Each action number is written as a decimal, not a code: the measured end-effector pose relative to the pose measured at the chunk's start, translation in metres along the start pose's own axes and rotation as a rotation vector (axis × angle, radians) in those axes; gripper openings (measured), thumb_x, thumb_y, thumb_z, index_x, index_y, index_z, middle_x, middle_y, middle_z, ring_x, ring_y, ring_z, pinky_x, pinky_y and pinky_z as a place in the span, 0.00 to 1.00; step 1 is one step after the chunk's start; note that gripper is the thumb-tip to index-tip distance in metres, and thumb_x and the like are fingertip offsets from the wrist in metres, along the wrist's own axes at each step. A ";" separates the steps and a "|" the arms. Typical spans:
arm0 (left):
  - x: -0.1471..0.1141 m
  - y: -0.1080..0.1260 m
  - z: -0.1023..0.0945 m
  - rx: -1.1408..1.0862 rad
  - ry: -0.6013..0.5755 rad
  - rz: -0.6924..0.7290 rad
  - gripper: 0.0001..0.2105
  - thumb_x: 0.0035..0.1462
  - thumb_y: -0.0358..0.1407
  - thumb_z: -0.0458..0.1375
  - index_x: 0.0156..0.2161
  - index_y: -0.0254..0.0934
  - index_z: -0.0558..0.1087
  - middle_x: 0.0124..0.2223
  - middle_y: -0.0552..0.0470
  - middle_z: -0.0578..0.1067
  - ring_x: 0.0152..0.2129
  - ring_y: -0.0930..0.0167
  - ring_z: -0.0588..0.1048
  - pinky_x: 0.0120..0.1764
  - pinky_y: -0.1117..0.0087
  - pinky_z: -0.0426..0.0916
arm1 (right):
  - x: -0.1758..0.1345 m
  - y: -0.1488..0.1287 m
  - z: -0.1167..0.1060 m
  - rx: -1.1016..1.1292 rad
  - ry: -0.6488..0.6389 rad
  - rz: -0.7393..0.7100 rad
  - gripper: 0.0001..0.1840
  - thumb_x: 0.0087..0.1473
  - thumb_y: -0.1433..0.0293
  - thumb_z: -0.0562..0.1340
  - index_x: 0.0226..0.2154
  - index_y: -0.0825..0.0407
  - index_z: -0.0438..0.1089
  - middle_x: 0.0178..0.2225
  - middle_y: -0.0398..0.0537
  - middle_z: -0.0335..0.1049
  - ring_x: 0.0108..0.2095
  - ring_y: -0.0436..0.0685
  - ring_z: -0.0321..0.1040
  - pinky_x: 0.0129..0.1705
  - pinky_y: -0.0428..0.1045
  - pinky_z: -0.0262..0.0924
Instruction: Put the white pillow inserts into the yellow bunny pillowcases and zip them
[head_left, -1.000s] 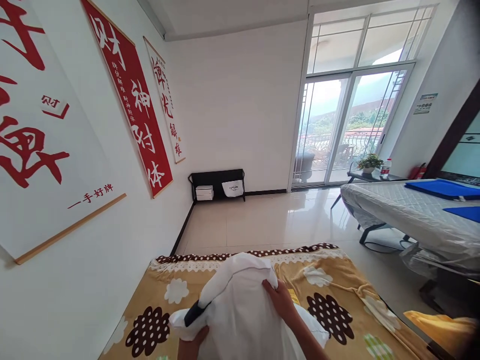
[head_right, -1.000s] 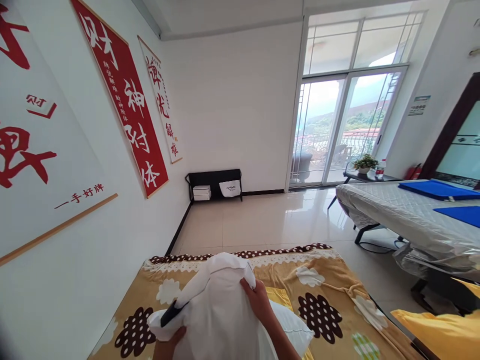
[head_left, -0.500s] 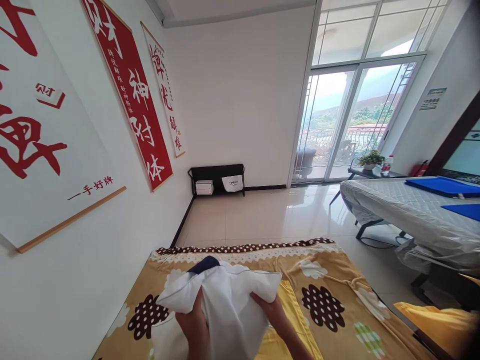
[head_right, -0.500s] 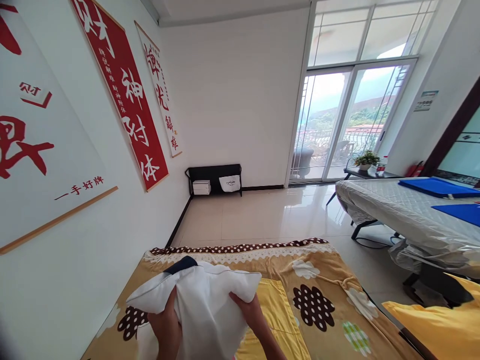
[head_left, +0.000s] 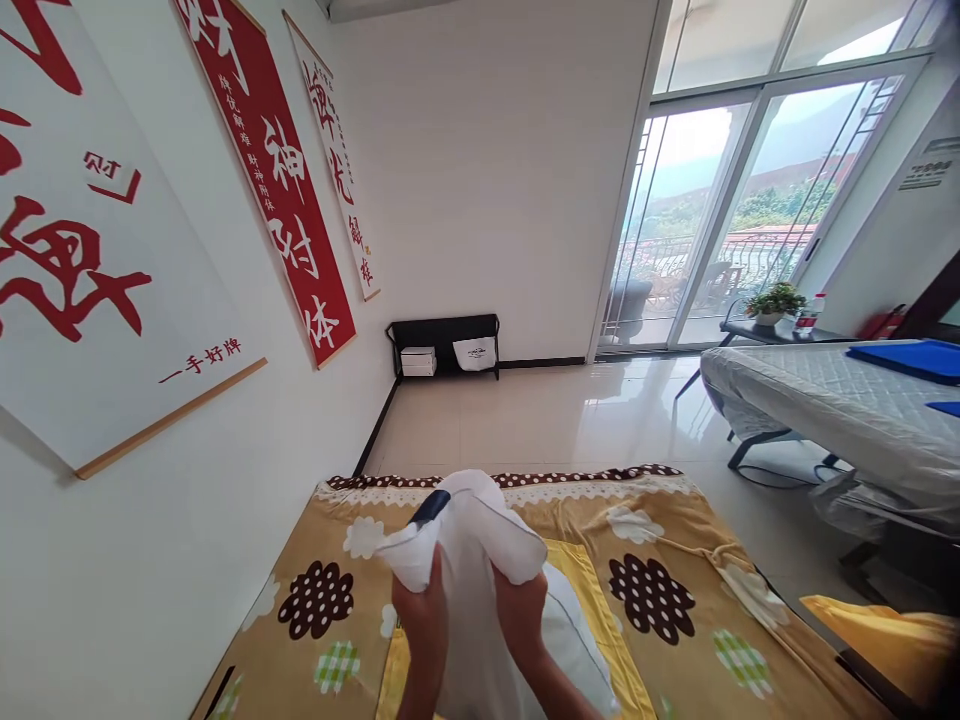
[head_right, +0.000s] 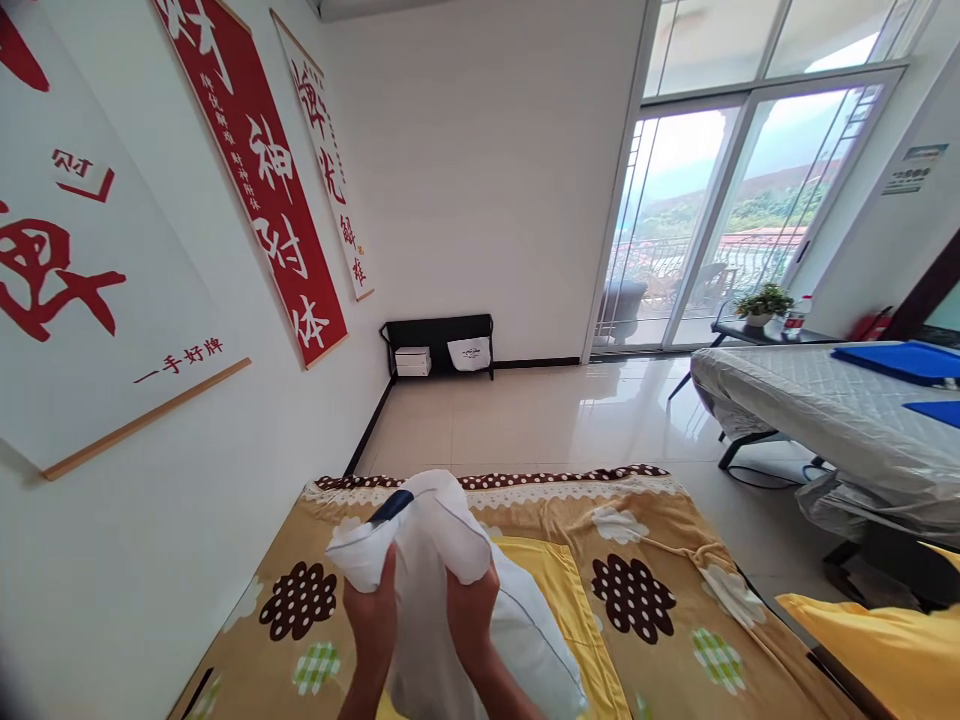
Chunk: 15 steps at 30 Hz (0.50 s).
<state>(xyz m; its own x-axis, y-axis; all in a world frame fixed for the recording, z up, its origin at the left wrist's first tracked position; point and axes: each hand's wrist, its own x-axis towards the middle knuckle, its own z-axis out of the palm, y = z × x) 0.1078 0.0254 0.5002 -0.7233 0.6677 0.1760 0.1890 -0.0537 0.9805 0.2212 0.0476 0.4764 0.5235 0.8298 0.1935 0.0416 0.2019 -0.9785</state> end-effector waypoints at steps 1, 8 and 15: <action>-0.016 0.000 0.008 -0.051 -0.083 -0.064 0.32 0.46 0.59 0.62 0.46 0.32 0.74 0.46 0.34 0.79 0.46 0.53 0.78 0.48 0.56 0.73 | -0.005 -0.004 0.003 -0.007 -0.096 -0.042 0.21 0.47 0.54 0.66 0.36 0.55 0.76 0.38 0.59 0.79 0.37 0.61 0.74 0.40 0.53 0.70; -0.032 0.003 0.011 -0.267 -0.286 -0.371 0.32 0.42 0.58 0.65 0.43 0.32 0.77 0.44 0.37 0.80 0.43 0.54 0.79 0.44 0.59 0.74 | -0.006 -0.018 -0.020 -0.139 -0.666 -0.322 0.16 0.49 0.68 0.62 0.42 0.53 0.76 0.45 0.55 0.72 0.46 0.62 0.70 0.49 0.54 0.68; -0.034 0.003 -0.005 -0.073 -0.529 -0.146 0.27 0.46 0.54 0.64 0.42 0.32 0.79 0.41 0.37 0.81 0.42 0.53 0.79 0.45 0.59 0.74 | -0.030 0.031 -0.022 -0.422 -0.662 -0.414 0.34 0.46 0.65 0.68 0.58 0.48 0.70 0.58 0.59 0.67 0.58 0.73 0.63 0.62 0.66 0.57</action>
<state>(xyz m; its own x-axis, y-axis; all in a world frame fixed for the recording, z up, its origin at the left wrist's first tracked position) 0.1300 -0.0013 0.4979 -0.3026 0.9531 -0.0114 0.0519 0.0285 0.9982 0.2259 0.0174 0.4384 -0.1972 0.8897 0.4117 0.4970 0.4527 -0.7403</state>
